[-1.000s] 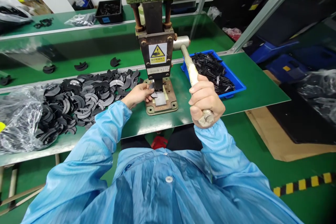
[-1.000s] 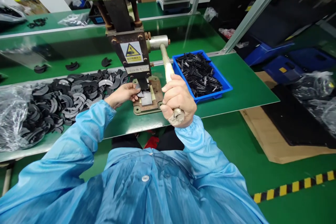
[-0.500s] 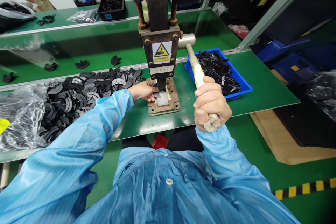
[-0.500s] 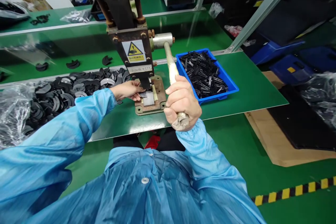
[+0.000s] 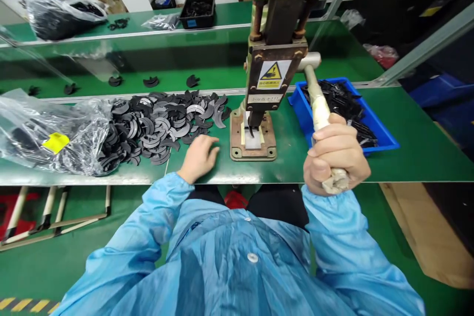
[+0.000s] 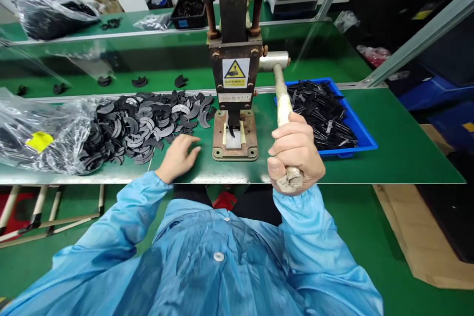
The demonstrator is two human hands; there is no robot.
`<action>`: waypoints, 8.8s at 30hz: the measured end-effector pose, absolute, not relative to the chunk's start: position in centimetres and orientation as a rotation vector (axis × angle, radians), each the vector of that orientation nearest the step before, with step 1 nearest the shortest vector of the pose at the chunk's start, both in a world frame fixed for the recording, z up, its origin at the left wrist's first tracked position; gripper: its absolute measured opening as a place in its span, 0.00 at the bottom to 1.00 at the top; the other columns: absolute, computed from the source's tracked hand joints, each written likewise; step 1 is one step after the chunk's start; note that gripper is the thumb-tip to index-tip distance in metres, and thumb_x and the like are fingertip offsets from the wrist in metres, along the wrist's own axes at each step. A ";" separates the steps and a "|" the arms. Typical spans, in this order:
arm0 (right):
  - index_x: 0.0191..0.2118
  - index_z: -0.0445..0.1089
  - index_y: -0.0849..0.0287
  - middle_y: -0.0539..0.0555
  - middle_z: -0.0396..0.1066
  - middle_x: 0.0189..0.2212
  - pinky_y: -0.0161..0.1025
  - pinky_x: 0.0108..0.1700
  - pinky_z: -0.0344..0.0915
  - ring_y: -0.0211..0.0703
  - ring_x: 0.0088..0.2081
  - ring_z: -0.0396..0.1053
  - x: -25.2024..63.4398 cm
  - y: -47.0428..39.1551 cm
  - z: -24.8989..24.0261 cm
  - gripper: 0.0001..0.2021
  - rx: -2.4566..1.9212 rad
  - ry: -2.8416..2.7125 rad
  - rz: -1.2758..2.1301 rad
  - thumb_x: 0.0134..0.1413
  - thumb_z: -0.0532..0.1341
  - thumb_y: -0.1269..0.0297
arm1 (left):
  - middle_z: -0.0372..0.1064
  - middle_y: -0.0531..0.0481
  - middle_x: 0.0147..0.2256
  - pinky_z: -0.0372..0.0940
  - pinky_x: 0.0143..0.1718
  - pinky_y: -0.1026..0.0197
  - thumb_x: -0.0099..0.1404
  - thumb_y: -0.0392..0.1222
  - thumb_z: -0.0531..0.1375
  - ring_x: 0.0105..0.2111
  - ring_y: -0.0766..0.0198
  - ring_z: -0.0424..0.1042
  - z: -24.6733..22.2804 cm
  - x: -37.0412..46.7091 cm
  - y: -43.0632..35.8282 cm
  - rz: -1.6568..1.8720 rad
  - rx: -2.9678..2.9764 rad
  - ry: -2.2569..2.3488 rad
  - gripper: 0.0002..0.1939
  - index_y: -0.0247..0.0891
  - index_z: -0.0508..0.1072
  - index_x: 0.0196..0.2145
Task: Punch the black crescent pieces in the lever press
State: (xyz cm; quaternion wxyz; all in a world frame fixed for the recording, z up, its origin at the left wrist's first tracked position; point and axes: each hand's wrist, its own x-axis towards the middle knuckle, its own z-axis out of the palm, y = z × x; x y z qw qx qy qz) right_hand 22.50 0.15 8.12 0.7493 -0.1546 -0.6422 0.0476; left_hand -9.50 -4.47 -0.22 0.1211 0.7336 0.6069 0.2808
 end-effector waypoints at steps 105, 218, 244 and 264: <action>0.25 0.64 0.52 0.45 0.68 0.22 0.65 0.62 0.74 0.43 0.37 0.76 22.2 -0.6 8.5 0.17 -0.406 -1.450 0.083 0.62 0.67 0.54 | 0.77 0.45 0.23 0.74 0.25 0.65 0.67 0.44 0.74 0.22 0.59 0.80 3.7 -4.1 7.7 0.542 0.912 1.343 0.14 0.36 0.74 0.36; 0.39 0.80 0.56 0.61 0.78 0.48 0.51 0.63 0.70 0.52 0.54 0.74 40.4 5.2 5.5 0.10 -2.105 -1.497 0.083 0.64 0.64 0.56 | 0.78 0.50 0.32 0.66 0.41 0.58 0.77 0.60 0.55 0.35 0.58 0.76 -5.1 -8.3 -2.7 0.929 1.857 1.603 0.22 0.43 0.76 0.33; 0.47 0.77 0.56 0.61 0.76 0.53 0.52 0.61 0.72 0.51 0.55 0.74 39.3 7.7 6.1 0.13 -2.331 -1.601 0.004 0.65 0.65 0.53 | 0.74 0.52 0.28 0.62 0.36 0.58 0.76 0.59 0.56 0.30 0.60 0.71 -4.2 -7.8 -3.0 0.922 1.900 1.600 0.21 0.44 0.73 0.31; 0.73 0.61 0.47 0.55 0.82 0.46 0.49 0.51 0.81 0.47 0.45 0.79 23.7 -7.2 2.6 0.30 -0.892 -2.148 0.310 0.69 0.62 0.65 | 0.76 0.45 0.40 0.72 0.38 0.55 0.72 0.50 0.68 0.33 0.61 0.73 1.5 -1.1 -9.2 1.196 1.976 1.069 0.16 0.45 0.78 0.54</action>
